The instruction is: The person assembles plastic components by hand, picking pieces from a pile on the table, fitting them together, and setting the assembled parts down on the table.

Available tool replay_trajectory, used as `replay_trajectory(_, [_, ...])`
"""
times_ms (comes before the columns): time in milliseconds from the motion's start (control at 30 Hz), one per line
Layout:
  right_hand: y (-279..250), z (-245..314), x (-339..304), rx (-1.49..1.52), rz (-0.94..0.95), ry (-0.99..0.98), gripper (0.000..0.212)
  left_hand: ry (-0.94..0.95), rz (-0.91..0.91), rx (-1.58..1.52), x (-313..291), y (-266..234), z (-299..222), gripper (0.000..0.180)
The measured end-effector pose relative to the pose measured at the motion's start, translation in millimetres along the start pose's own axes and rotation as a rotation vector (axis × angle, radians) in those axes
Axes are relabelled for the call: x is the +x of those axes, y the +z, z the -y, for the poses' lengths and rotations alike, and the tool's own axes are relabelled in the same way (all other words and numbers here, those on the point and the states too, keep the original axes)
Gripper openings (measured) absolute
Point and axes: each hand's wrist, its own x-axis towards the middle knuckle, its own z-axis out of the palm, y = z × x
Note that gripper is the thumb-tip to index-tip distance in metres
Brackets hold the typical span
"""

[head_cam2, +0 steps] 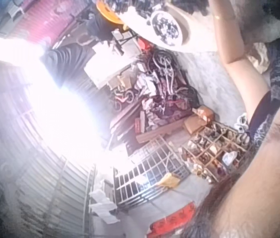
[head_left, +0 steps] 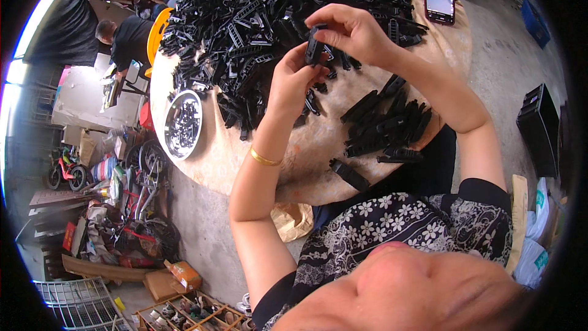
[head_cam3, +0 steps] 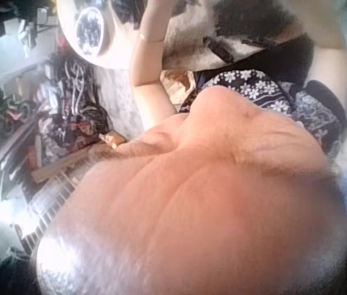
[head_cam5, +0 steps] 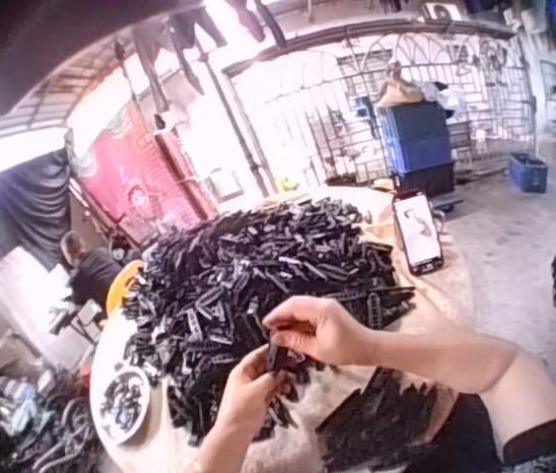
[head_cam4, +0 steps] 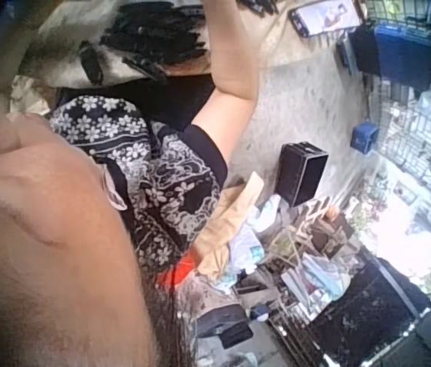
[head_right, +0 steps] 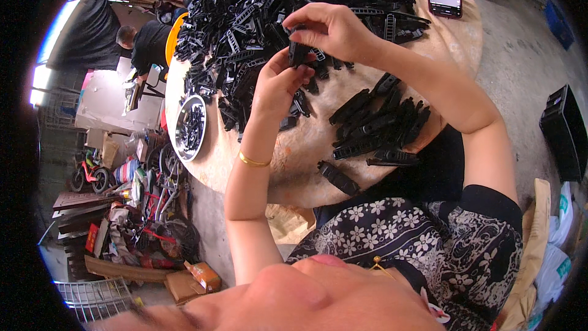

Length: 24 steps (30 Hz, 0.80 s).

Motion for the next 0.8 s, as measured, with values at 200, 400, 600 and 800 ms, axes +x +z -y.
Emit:
replay_trajectory(200, [-16,15,-3,-0.233,0.297,-0.124,0.042,0.062,-0.033,-0.017,-6,2,-15,0.033])
replay_trajectory(400, [3,20,-10,-0.408,0.253,-0.107,0.049,0.058,-0.078,-0.075,-10,4,-11,0.028])
replay_trajectory(600, [-13,24,-2,0.204,0.128,0.257,0.03,0.057,-0.027,-0.153,-9,1,-5,0.022])
replay_trajectory(800, [-10,24,-2,0.481,0.095,0.483,0.028,0.218,-0.005,0.041,-12,5,-8,0.041])
